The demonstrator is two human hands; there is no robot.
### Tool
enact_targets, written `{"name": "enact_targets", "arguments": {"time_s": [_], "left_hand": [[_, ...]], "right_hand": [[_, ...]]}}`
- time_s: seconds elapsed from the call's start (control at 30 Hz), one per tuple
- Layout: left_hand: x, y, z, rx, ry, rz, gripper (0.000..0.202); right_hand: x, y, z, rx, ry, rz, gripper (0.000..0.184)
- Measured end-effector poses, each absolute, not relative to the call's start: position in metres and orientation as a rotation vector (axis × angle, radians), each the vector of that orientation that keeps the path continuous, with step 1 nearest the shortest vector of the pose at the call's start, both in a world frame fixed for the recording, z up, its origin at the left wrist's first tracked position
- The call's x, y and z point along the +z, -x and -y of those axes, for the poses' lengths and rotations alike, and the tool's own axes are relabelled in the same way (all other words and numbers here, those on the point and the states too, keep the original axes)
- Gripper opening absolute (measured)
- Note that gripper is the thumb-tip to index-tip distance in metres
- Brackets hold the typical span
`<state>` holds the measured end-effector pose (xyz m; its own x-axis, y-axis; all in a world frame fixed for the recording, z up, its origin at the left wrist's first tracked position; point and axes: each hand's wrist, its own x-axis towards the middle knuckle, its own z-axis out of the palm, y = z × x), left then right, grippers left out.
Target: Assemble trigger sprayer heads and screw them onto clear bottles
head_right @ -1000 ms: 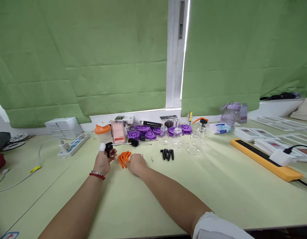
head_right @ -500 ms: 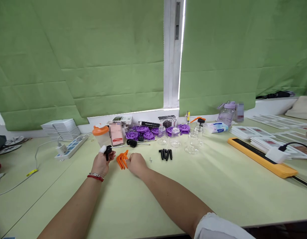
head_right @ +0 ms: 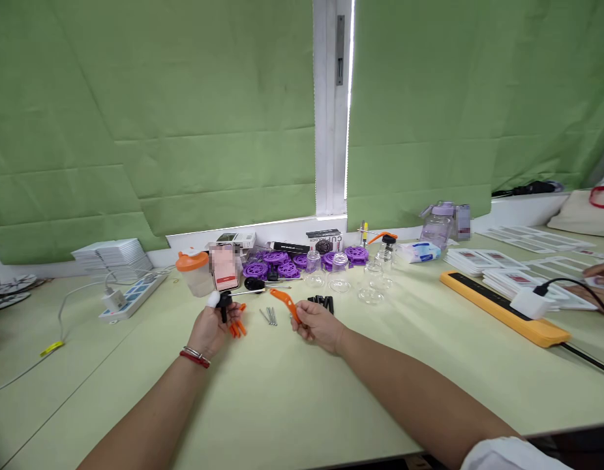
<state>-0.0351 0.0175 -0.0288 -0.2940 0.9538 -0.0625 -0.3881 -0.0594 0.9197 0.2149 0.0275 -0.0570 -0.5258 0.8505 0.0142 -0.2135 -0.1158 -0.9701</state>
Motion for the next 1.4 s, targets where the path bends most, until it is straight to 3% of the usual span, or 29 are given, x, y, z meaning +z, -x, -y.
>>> {"name": "enact_targets", "arguments": {"time_s": [0.2, 1.03, 1.4], "left_hand": [[-0.034, 0.002, -0.008, 1.455, -0.844, -1.039, 0.041], [-0.033, -0.019, 0.007, 1.310, -0.931, -0.857, 0.042], [-0.039, -0.021, 0.008, 1.229, -0.988, -0.770, 0.030]], "right_hand": [[-0.066, -0.232, -0.036, 1.789, 0.697, 1.154, 0.029], [-0.070, -0.225, -0.038, 1.786, 0.680, 1.355, 0.033], [-0.070, -0.224, -0.037, 1.779, 0.674, 1.422, 0.035]]}}
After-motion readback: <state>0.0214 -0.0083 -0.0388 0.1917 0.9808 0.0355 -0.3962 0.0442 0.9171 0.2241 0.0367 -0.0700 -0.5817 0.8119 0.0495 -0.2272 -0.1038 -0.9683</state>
